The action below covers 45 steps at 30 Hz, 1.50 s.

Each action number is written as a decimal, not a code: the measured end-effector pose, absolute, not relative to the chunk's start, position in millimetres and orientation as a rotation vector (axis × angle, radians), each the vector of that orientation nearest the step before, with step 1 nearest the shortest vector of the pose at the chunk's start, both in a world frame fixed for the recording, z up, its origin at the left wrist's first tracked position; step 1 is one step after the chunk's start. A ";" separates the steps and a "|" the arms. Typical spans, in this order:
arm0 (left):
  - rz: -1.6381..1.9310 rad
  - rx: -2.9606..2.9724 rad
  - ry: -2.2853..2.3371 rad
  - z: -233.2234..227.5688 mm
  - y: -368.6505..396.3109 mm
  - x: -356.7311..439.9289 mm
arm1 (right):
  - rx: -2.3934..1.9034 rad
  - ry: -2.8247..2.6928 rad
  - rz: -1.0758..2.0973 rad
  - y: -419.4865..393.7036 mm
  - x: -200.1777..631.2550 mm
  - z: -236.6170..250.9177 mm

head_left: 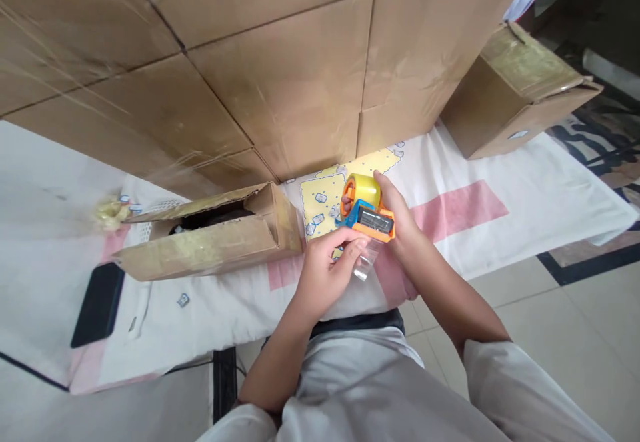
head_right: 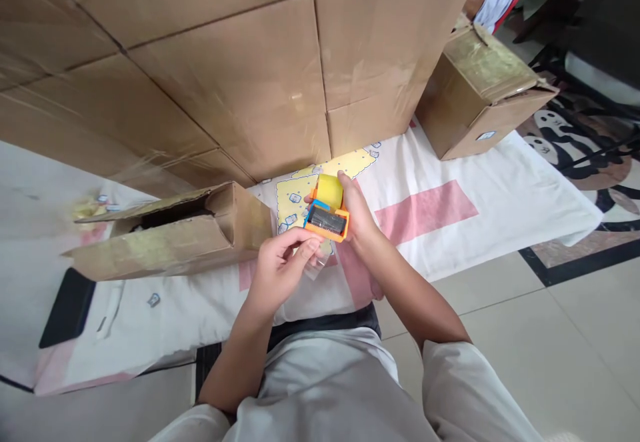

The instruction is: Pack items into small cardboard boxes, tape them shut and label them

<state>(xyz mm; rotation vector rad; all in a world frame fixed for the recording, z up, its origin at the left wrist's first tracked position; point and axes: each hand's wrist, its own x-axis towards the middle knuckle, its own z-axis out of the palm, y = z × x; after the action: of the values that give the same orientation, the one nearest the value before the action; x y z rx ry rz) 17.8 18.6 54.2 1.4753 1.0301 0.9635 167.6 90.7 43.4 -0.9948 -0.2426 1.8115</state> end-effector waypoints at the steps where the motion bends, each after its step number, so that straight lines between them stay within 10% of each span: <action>1: 0.954 1.479 1.028 55.7 19.6 18.0 | -0.990 -0.230 1.815 91.2 168.0 43.8; 29: 1.066 1.142 1.070 59.1 19.5 0.0 | -1.332 -0.722 0.987 117.2 231.7 21.2; 37: 1.092 1.193 1.098 64.0 6.7 -13.7 | -1.610 -1.126 0.073 46.6 215.9 65.3; 45: 1.206 1.677 1.299 82.2 -27.1 -42.8 | -1.073 -2.188 0.490 7.1 145.3 137.2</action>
<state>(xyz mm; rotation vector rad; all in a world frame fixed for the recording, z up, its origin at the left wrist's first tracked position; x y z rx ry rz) -42.8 -27.1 82.2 1.6772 1.2990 1.2058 145.3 7.1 137.2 -1.0734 -2.1877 0.4900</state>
